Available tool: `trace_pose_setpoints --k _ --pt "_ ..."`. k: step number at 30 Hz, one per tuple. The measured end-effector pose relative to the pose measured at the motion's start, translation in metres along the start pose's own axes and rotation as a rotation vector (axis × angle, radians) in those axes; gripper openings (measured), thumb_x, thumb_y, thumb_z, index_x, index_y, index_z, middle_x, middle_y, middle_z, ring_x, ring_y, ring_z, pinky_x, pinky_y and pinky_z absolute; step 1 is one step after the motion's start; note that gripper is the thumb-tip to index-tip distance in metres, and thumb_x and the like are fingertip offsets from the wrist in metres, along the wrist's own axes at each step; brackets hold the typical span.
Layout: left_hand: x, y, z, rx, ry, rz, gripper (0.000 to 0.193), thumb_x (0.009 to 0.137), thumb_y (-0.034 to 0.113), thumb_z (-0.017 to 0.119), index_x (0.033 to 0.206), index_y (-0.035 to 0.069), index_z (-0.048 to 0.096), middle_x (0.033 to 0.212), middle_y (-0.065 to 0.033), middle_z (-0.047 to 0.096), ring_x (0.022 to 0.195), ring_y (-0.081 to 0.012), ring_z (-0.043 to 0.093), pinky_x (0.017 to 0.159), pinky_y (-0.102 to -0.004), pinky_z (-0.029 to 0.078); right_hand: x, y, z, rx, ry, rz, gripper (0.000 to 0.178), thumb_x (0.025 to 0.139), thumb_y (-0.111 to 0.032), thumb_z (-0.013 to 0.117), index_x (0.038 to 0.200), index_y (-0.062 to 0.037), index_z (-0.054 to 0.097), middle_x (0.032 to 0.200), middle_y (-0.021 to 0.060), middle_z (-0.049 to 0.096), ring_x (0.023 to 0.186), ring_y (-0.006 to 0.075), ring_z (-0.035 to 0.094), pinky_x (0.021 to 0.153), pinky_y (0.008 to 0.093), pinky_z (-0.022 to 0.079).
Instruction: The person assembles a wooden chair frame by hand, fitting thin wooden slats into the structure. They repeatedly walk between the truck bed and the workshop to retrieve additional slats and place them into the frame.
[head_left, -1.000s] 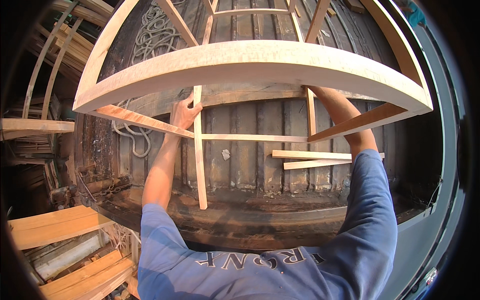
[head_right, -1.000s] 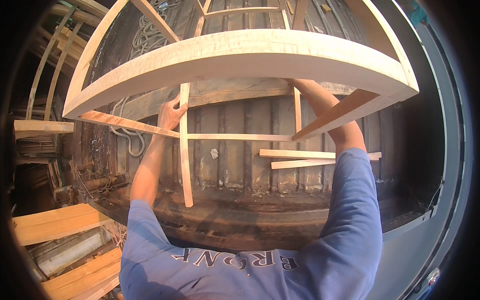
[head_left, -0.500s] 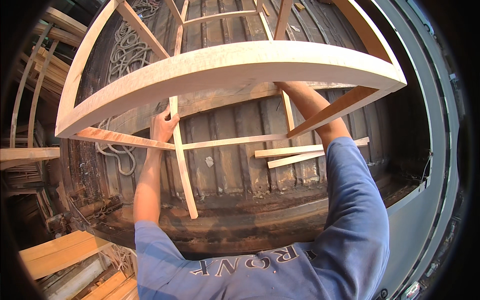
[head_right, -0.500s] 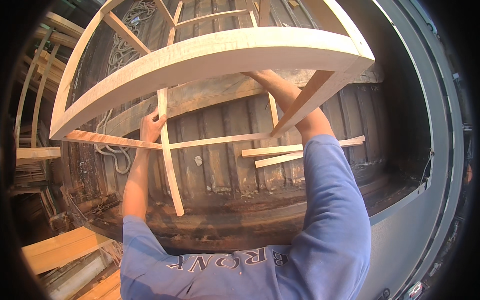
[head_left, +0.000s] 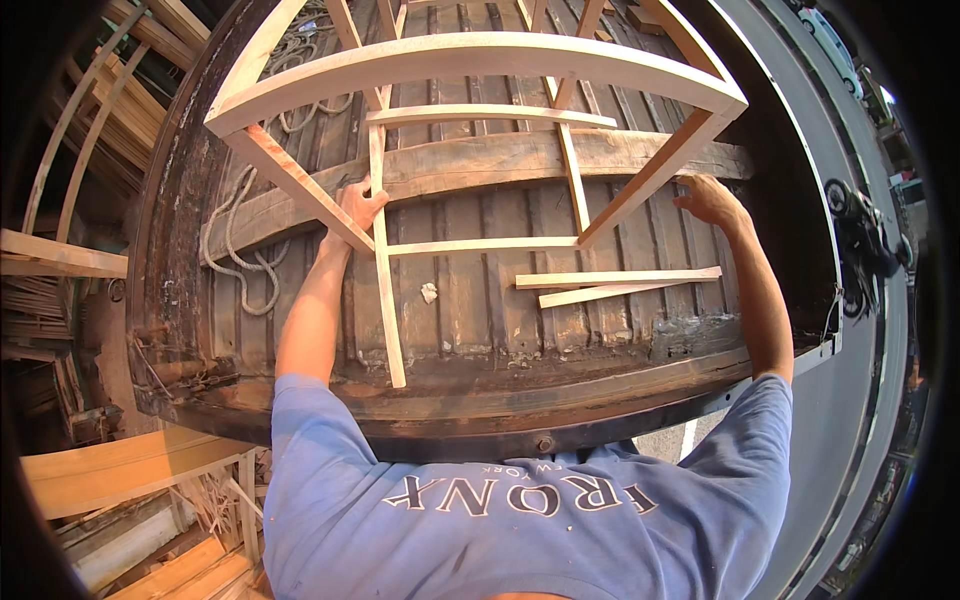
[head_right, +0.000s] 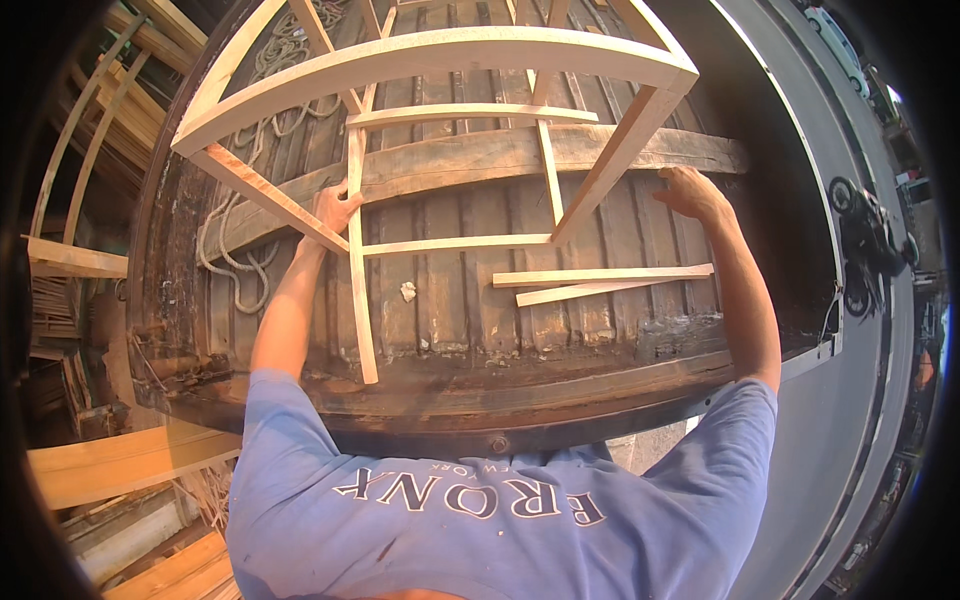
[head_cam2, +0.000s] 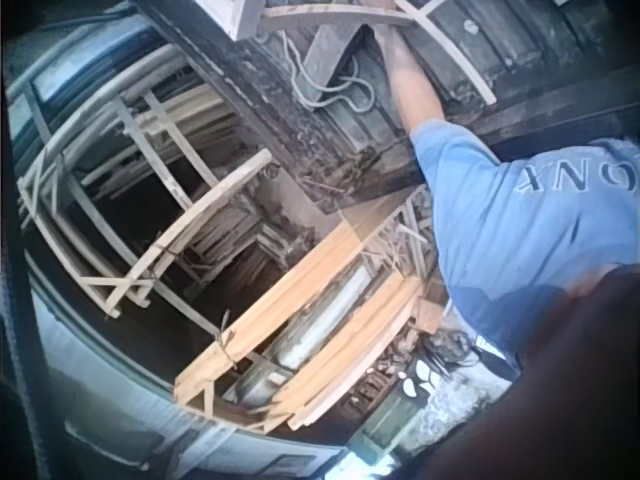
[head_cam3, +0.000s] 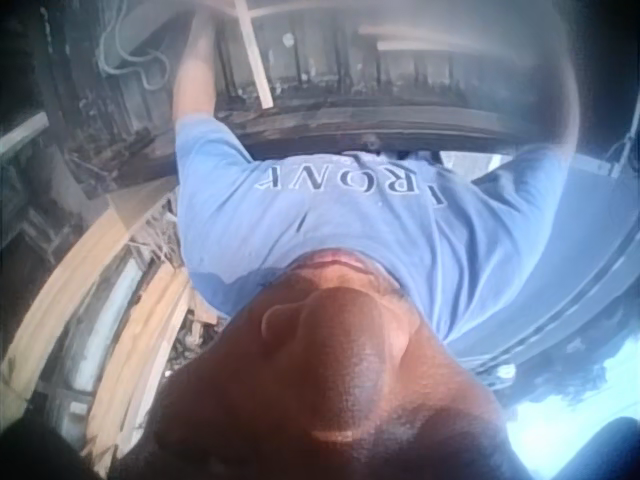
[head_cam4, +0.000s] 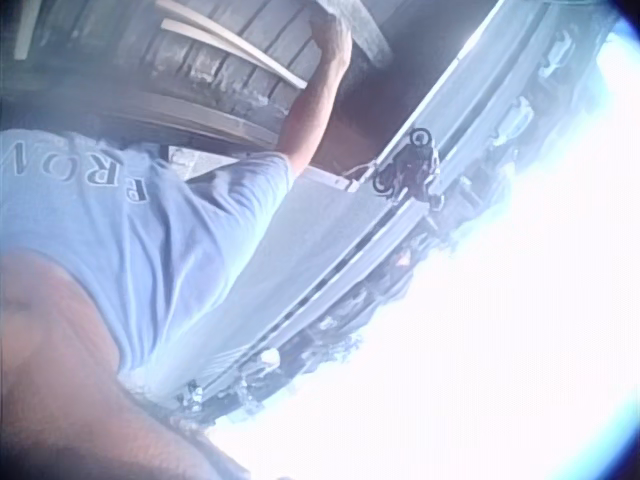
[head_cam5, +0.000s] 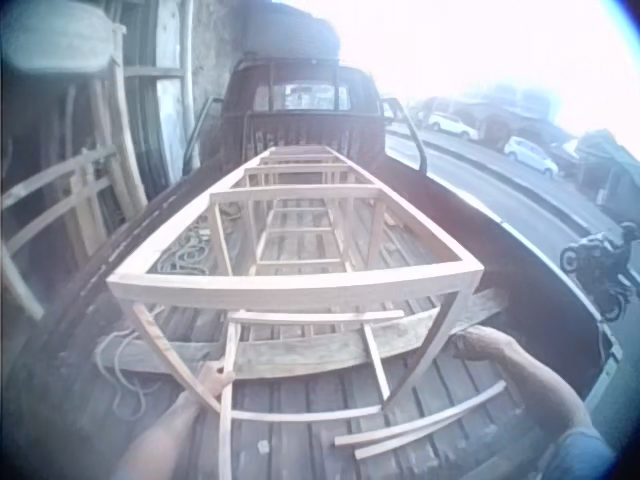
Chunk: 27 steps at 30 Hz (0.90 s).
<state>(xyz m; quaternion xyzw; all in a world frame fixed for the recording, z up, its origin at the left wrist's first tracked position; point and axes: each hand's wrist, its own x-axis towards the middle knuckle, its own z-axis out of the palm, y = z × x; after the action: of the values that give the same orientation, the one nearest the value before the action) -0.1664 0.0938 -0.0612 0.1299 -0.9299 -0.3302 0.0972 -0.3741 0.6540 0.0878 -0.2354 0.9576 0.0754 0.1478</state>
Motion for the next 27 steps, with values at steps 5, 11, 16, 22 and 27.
trace_pose_setpoints --k 5,11,16,22,27 --pt "0.006 -0.012 0.005 0.033 -0.013 0.005 0.038 0.082 0.034 0.066 0.09 -0.002 0.071 0.086 -0.0282 0.068 0.083 -0.0435 0.069 0.074 -0.0469 0.053 -0.079 0.01 -0.021 0.256 0.106 0.22 0.054 0.09 -0.033 0.07 0.133 -0.0021 0.06 0.126 0.0229 0.065 0.118 0.035 0.063 0.102 0.0432 0.049" --pt "0.009 -0.017 0.009 0.019 -0.017 0.019 0.039 0.082 0.034 0.066 0.095 -0.003 0.072 0.086 -0.0276 0.071 0.08 -0.0398 0.07 0.074 -0.0454 0.053 -0.104 0.01 0.015 0.441 0.292 0.307 0.055 0.091 -0.036 0.069 0.136 -0.0038 0.059 0.118 0.0239 0.069 0.112 0.0349 0.067 0.098 0.0416 0.052" --pt "0.009 -0.017 0.009 -0.054 -0.018 0.022 0.039 0.084 0.03 0.066 0.099 -0.006 0.07 0.08 -0.0243 0.07 0.071 -0.0255 0.068 0.069 -0.0421 0.05 -0.1 0.022 0.041 0.634 -0.014 0.329 0.056 0.091 -0.033 0.07 0.136 -0.0022 0.057 0.105 0.0211 0.073 0.091 0.0273 0.074 0.079 0.0386 0.058" --pt "0.011 -0.017 0.008 -0.038 -0.061 -0.026 0.041 0.082 0.031 0.067 0.1 -0.005 0.072 0.081 -0.0243 0.071 0.074 -0.0297 0.07 0.071 -0.0414 0.052 -0.093 0.033 0.04 0.645 0.086 0.312 0.055 0.092 -0.032 0.07 0.135 0.0 0.057 0.103 0.0201 0.073 0.081 0.0244 0.074 0.072 0.0369 0.059" --pt "0.013 -0.017 0.008 -0.072 -0.032 -0.015 0.04 0.081 0.032 0.066 0.091 -0.006 0.071 0.076 -0.0246 0.068 0.07 -0.0268 0.068 0.069 -0.0413 0.051 -0.092 0.038 0.041 0.65 0.047 0.323 0.057 0.092 -0.032 0.069 0.136 0.0014 0.056 0.104 0.0203 0.073 0.082 0.0241 0.073 0.071 0.0369 0.058"
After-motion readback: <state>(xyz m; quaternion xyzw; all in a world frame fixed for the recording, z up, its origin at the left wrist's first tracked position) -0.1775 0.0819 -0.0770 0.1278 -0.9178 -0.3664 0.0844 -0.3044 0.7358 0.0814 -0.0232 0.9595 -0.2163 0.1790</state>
